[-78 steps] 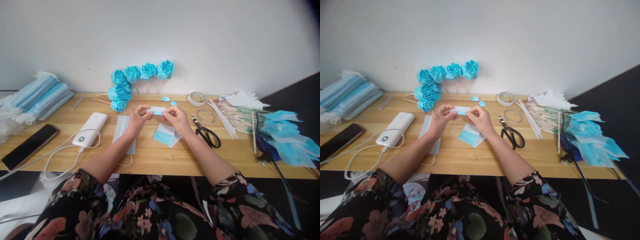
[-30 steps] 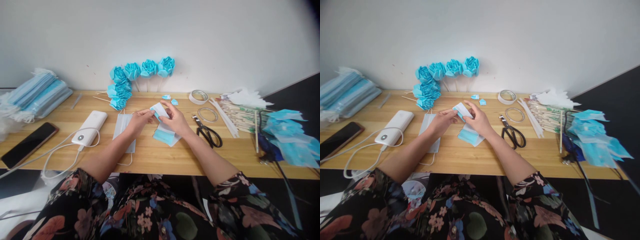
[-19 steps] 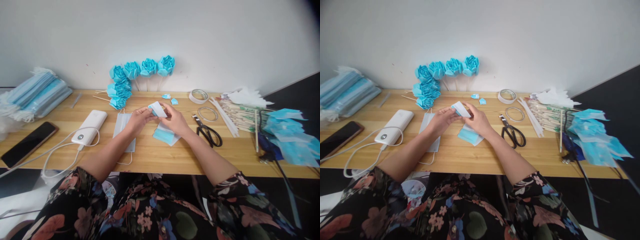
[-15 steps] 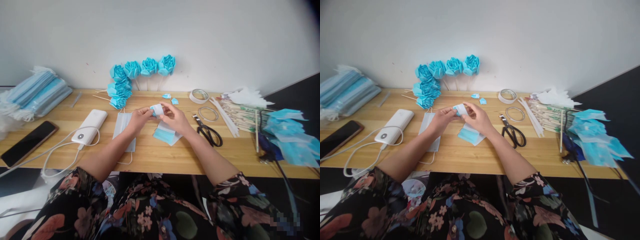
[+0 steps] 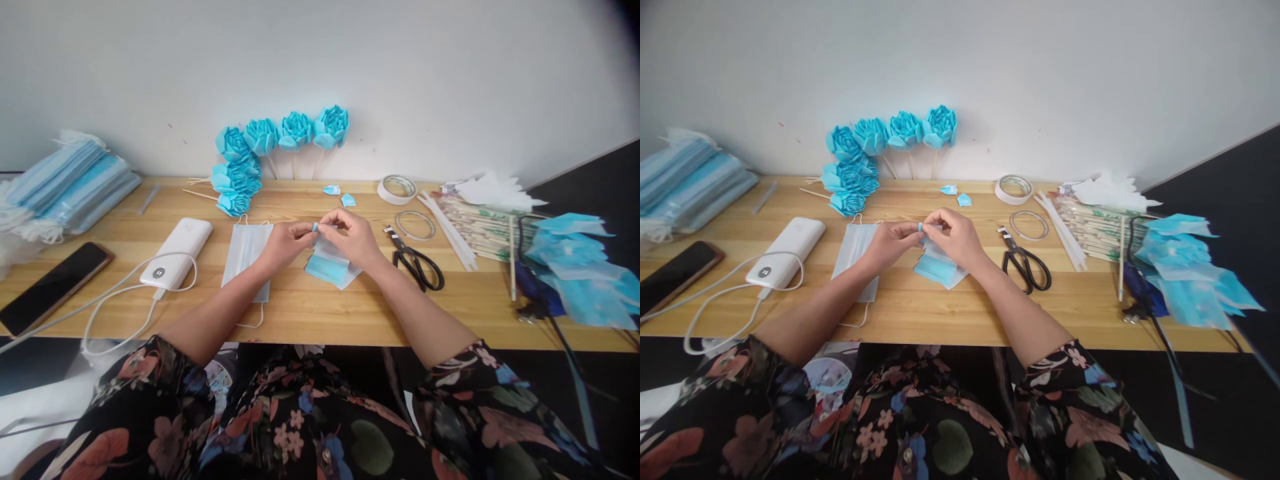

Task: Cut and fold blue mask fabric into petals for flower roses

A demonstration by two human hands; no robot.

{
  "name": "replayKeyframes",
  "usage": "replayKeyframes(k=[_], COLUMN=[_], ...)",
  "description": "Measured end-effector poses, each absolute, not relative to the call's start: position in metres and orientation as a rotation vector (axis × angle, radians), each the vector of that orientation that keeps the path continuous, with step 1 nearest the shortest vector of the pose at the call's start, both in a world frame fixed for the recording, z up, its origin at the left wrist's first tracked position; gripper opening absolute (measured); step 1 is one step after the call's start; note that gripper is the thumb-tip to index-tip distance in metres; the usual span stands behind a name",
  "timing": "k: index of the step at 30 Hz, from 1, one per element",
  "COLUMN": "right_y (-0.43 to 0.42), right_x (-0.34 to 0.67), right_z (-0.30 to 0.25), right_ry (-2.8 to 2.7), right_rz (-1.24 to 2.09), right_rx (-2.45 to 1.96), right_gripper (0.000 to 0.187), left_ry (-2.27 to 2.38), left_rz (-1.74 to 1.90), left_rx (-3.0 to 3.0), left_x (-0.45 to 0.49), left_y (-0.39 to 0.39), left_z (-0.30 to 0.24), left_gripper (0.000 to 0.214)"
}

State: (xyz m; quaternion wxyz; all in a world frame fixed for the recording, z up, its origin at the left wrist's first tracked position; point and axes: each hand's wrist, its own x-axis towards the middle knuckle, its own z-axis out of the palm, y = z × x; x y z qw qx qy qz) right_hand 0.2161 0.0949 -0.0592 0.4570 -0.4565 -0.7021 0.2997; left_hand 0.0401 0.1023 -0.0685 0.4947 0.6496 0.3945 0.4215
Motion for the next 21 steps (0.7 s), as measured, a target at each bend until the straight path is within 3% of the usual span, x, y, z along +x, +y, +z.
replayKeyframes(k=[5,15,21], right_y=[0.093,0.097,0.104], right_x=[0.218,0.228,0.225], right_z=[-0.058,-0.052,-0.064], right_ry=[-1.715,-2.184,-2.296], right_rz=[0.702,0.167,0.06], right_rx=[-1.106,-0.756,-0.864], right_gripper=[0.013,0.054,0.062], left_ry=[0.978,0.869,0.772], left_rz=[0.974,1.132,1.104], left_rx=[1.549,1.016,0.956], left_x=[0.037,0.033,0.035], left_y=[0.104,0.114,0.111], left_z=[-0.066,-0.074,-0.071], left_gripper=[0.032,0.024,0.019])
